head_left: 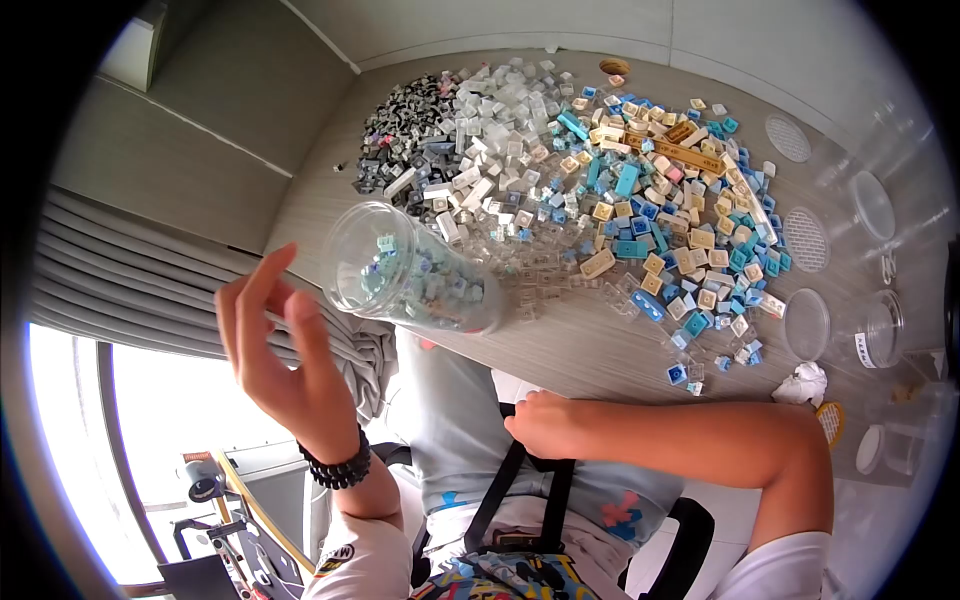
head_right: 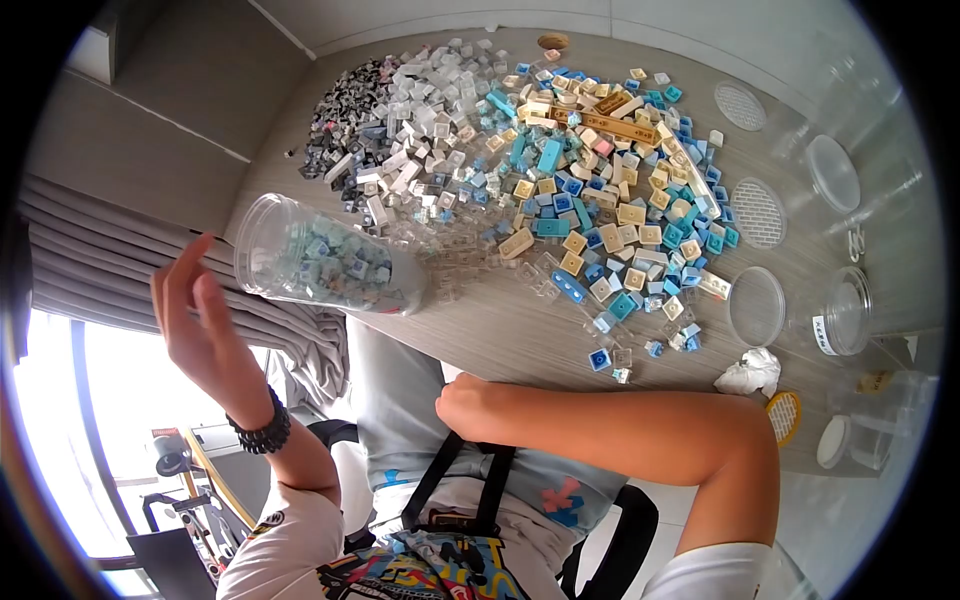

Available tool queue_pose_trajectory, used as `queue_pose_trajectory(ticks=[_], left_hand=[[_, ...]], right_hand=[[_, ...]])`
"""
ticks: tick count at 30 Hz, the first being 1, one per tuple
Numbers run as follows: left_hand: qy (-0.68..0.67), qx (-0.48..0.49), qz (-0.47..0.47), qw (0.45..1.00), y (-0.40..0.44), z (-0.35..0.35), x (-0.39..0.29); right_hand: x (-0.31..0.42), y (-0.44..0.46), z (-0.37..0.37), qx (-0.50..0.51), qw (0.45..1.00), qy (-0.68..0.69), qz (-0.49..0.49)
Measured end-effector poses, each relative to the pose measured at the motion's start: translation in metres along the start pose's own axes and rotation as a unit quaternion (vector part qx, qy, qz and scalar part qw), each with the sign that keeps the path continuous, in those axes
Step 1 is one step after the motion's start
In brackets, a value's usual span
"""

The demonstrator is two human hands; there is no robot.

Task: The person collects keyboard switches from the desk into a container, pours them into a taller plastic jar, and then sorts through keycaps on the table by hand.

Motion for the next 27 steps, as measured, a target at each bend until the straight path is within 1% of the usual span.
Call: queue_pose_trajectory(ticks=[2,3,5,6,7,8,9,11,13,14,15,16,18,19,21,22,23,25,27], left_hand=[[-0.029,-0.078,-0.006,0.996,-0.005,-0.003,0.000],[-0.069,-0.089,-0.013,0.994,-0.012,-0.006,-0.002],[-0.119,-0.127,0.057,0.983,-0.028,-0.002,-0.012],[-0.119,-0.126,0.057,0.983,-0.033,0.003,-0.023],[-0.170,-0.071,0.143,0.972,-0.039,0.013,-0.044],[-0.219,-0.015,0.228,0.949,-0.046,0.025,-0.069],[-0.264,0.041,0.308,0.913,-0.055,0.038,-0.096],[-0.335,0.069,0.344,0.875,-0.076,0.068,-0.143],[-0.291,0.151,0.340,0.882,-0.057,0.089,-0.147],[-0.299,0.195,0.257,0.898,-0.039,0.101,-0.144],[-0.278,0.213,0.217,0.911,-0.023,0.122,-0.137],[-0.258,0.208,0.178,0.926,-0.010,0.138,-0.127],[-0.186,0.203,0.134,0.952,0.011,0.163,-0.113],[-0.163,0.214,0.135,0.954,0.017,0.173,-0.107],[-0.138,0.205,0.133,0.960,0.025,0.192,-0.103],[-0.140,0.209,0.135,0.958,0.027,0.204,-0.103],[-0.122,0.207,0.150,0.959,0.029,0.215,-0.103],[-0.104,0.204,0.165,0.959,0.029,0.228,-0.103],[-0.099,0.231,0.178,0.951,0.028,0.237,-0.104]], right_hand=[[0.001,-0.001,0.001,0.016,0.999,-0.029,0.018],[0.001,-0.001,0.001,0.017,0.999,-0.028,0.019],[0.001,-0.001,-0.001,0.035,0.999,-0.030,0.015],[0.001,-0.002,-0.001,0.035,0.999,-0.029,0.015],[0.002,-0.003,-0.002,0.030,0.999,-0.033,0.010],[0.003,-0.003,-0.004,0.025,0.999,-0.037,0.004],[0.007,-0.005,-0.006,0.022,0.999,-0.031,0.003],[0.013,-0.004,-0.008,0.021,0.999,-0.036,-0.001],[0.016,-0.002,-0.009,0.020,0.999,-0.044,-0.009],[0.015,-0.001,-0.011,0.021,0.999,-0.045,-0.005],[0.015,-0.002,-0.013,0.023,0.998,-0.050,0.001],[0.017,-0.001,-0.014,0.029,0.998,-0.062,0.007],[0.018,-0.007,-0.023,0.040,0.996,-0.079,0.025],[0.020,-0.011,-0.027,0.045,0.995,-0.086,0.031],[0.024,-0.018,-0.037,0.056,0.993,-0.096,0.037],[0.024,-0.020,-0.038,0.060,0.992,-0.099,0.040],[0.025,-0.022,-0.041,0.060,0.992,-0.103,0.036],[0.017,-0.015,-0.026,0.054,0.992,-0.094,0.058],[0.016,-0.005,-0.018,0.056,0.992,-0.095,0.055]])
Point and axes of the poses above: each hand's wrist, its own y-axis towards the middle knuckle, its own z-axis out of the palm, x = y × z, the point moved 3 cm from there along y, towards the middle knuckle, and after that the axes turned 10 degrees about x, right-handed, at the moved point
